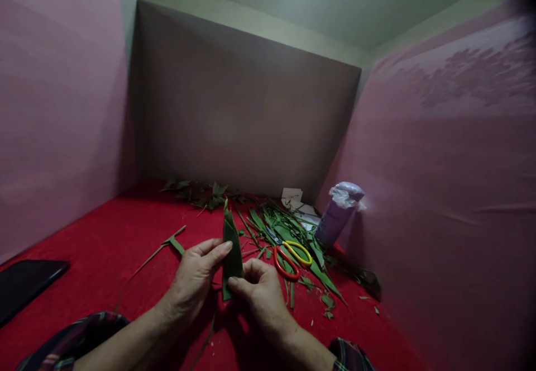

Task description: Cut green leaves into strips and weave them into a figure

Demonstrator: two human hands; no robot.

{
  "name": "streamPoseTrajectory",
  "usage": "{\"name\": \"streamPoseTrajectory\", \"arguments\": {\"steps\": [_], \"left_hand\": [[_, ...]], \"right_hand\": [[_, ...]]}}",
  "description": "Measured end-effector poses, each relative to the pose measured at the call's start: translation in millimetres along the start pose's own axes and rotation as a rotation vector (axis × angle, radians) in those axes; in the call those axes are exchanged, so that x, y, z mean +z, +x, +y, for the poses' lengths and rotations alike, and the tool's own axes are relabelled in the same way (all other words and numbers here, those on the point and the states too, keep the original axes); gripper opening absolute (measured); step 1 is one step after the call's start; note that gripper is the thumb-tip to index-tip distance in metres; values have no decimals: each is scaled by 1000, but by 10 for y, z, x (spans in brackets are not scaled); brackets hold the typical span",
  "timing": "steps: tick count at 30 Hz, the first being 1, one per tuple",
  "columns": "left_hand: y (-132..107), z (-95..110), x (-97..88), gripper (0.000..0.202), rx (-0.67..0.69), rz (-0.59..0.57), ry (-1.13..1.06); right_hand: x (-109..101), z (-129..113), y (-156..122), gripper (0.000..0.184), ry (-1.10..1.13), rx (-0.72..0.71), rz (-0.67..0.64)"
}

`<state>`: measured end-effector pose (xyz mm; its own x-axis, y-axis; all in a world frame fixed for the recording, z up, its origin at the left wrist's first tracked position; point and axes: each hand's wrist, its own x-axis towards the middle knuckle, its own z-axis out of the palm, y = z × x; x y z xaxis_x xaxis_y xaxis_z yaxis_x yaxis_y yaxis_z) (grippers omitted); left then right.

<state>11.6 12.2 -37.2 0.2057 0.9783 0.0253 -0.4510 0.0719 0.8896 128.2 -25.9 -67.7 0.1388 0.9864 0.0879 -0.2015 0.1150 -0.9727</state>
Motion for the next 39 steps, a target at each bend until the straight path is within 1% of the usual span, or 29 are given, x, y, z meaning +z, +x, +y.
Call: {"name": "streamPoseTrajectory", "arguments": {"steps": [4,7,10,12,13,15,17,18,21,24,28,31,33,35,39], "left_hand": [[10,-1,15,19,-26,-21,-30],[5,-5,39,20,-57,-23,-60],[-6,27,51,23,-66,10,-75],[-2,71,39,24,-57,36,-66],[4,97,27,25,-51,45,-54],[23,149,-4,26,-57,61,-13],[44,188,-35,28,-57,83,38],[53,200,-48,29,-55,89,63],[72,206,-83,28,-46,78,131],[90,185,-123,25,-35,25,193],[128,162,-178,22,-47,-47,226],[152,182,-201,21,-69,-63,204],[157,213,-206,21,-78,-57,186],[161,248,-207,21,-89,-52,173],[179,287,-215,21,-118,-53,176]], "right_hand": [[23,21,-4,21,-31,-34,38],[60,46,-19,25,-84,-57,40],[79,31,-31,28,-204,-95,20],[28,-41,-6,27,-334,-143,9],[-28,-95,23,26,-410,-174,8],[-208,-221,116,21,-585,-240,48],[-450,-329,231,8,-764,-275,127],[-577,-363,285,7,-849,-273,170],[-889,-369,397,15,-1053,-211,246],[-1033,-292,440,18,-1164,-157,239],[-1060,-267,477,27,-1205,-136,219],[-1047,-371,490,31,-1173,-135,241],[-1018,-464,470,35,-1125,-145,225],[-963,-533,427,44,-1054,-151,156],[-796,-544,318,33,-863,-111,-56]]}}
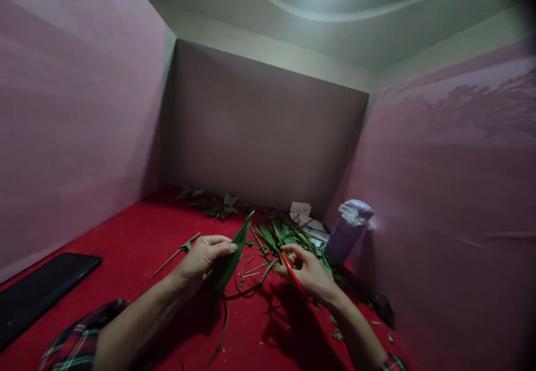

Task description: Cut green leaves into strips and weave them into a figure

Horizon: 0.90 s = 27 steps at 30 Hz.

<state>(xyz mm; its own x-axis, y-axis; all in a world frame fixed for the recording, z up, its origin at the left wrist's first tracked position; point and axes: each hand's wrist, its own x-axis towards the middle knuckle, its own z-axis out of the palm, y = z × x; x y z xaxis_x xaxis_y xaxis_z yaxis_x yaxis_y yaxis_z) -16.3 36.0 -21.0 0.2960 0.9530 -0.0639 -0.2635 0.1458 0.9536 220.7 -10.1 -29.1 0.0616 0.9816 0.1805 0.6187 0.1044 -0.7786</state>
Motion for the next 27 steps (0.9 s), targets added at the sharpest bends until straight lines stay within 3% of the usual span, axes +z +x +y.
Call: {"name": "streamPoseTrajectory", "arguments": {"steps": [4,9,16,22,27], "left_hand": [[20,5,-13,21,-19,-4,11],[24,42,-42,20,-1,-3,18],[24,58,-85,18,5,-9,104],[-25,84,-22,16,-21,-75,223],[-48,72,24,14,-28,-133,279]], "right_hand": [[125,-96,-51,27,167,-17,-135],[143,-173,-72,26,276,-1,-193],[116,-218,-188,34,286,-144,-330],[163,-291,-218,31,215,-50,-307],[176,-306,-220,31,252,-55,-272]]}}
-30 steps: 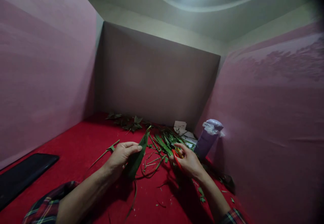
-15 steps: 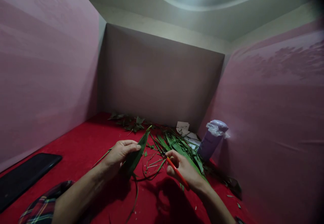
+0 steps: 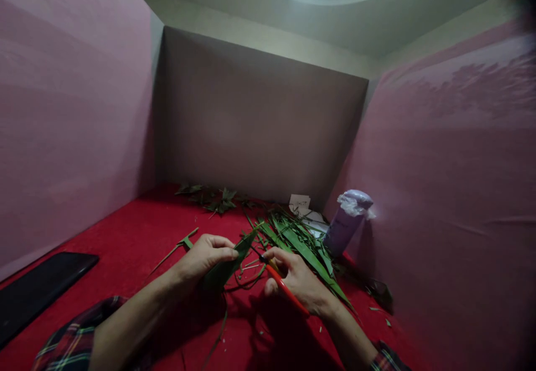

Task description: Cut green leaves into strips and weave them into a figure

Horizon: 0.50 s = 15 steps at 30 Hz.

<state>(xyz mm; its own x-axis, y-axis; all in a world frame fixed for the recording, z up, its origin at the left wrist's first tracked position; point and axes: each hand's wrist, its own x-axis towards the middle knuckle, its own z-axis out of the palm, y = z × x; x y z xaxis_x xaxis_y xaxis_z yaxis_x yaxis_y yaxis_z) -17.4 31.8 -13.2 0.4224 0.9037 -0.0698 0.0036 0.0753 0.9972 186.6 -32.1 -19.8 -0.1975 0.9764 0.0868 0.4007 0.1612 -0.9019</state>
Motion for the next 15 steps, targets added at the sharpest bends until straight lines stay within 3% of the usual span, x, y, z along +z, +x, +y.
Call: {"name": "streamPoseTrajectory", "arguments": {"steps": [15], "left_hand": [[-16,1,8,17,-10,-4,40]], "right_hand": [[30,27,-2,32,100,-4,-39]]}}
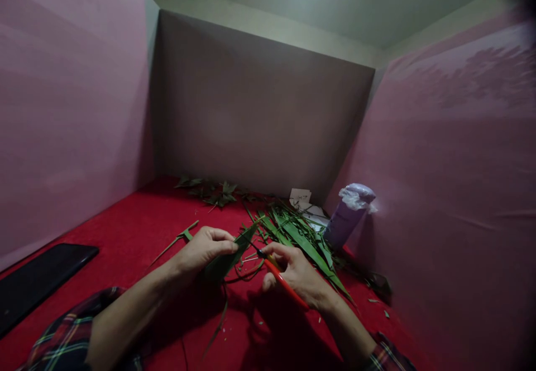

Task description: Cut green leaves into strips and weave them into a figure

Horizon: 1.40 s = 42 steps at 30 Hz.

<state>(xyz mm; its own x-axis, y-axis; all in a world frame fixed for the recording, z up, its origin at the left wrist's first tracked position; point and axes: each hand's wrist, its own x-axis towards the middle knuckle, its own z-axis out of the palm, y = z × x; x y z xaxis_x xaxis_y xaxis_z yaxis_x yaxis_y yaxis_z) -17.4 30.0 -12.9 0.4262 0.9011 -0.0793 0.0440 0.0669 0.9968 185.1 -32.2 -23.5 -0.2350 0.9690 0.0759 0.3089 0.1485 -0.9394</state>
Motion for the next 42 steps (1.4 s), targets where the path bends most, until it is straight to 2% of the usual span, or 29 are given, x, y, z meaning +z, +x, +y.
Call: {"name": "streamPoseTrajectory", "arguments": {"steps": [4,9,23,32,39,42], "left_hand": [[-27,30,2,17,5,-4,20],[-38,52,9,16,0,-3,29],[-3,48,-29,17,-17,-19,38],[112,-63,-79,17,-26,-20,10],[127,-140,-131,20,-23,-8,-160],[113,-130,-115,21,-24,-5,-246]], "right_hand": [[12,-14,1,30,-11,-8,40],[25,-17,-6,33,92,13,6],[55,84,29,27,21,-128,34],[12,163,112,32,-229,-124,169],[-56,176,102,27,-509,-86,232],[-126,182,86,31,-673,-23,312]]}}
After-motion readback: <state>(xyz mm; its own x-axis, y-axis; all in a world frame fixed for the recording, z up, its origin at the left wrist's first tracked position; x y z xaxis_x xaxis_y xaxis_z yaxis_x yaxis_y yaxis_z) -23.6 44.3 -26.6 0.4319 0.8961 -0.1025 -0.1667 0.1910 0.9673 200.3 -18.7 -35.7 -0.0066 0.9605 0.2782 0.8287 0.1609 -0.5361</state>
